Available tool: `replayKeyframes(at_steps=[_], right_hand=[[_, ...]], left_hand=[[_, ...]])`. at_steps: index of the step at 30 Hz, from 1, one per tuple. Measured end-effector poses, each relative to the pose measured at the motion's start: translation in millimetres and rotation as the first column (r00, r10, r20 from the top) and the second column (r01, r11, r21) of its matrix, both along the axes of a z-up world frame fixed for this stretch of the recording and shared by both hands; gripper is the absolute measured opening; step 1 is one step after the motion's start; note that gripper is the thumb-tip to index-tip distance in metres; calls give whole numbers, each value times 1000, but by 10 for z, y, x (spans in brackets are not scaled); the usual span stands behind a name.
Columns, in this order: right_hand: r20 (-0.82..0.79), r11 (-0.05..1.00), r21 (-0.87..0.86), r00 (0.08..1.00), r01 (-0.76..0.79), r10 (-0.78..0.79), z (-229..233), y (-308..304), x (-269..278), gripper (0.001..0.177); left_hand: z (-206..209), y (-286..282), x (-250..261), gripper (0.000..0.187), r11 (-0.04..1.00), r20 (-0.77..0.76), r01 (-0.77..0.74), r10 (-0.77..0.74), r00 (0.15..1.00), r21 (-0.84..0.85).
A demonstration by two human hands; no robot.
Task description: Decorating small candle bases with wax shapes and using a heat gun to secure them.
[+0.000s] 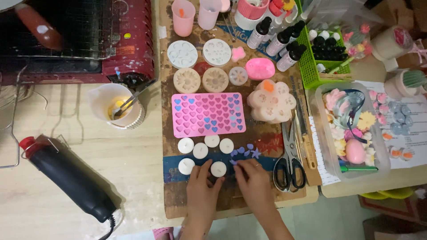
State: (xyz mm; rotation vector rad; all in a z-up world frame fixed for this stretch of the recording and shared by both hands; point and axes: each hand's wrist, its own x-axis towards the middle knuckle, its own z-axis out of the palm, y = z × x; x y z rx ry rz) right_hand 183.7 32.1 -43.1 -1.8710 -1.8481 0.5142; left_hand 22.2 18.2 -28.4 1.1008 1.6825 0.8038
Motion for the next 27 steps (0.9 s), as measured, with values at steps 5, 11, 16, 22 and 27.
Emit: replayKeyframes(at_steps=[5,11,16,22,27], right_hand=[[-349,932,-334,901,139,-260,-268,24,188,21],[-512,893,-446,800,66,-314,-296,58,114,21],[-433,901,-426,856,81,-282,-326,75,71,20],[-427,911,-404,865,80,-265,-219,87,-47,19],[-411,907,-410,868,98,-280,-225,88,-77,17]], left_hand=[[-34,-5,3,48,998,7,15,-14,1000,-66],[-44,-4,5,47,999,62,-20,23,998,-48],[-118,-28,17,46,999,67,-45,44,997,18],[-210,-58,26,45,988,17,-45,43,999,149],[-119,-38,10,44,996,49,-44,40,998,74]])
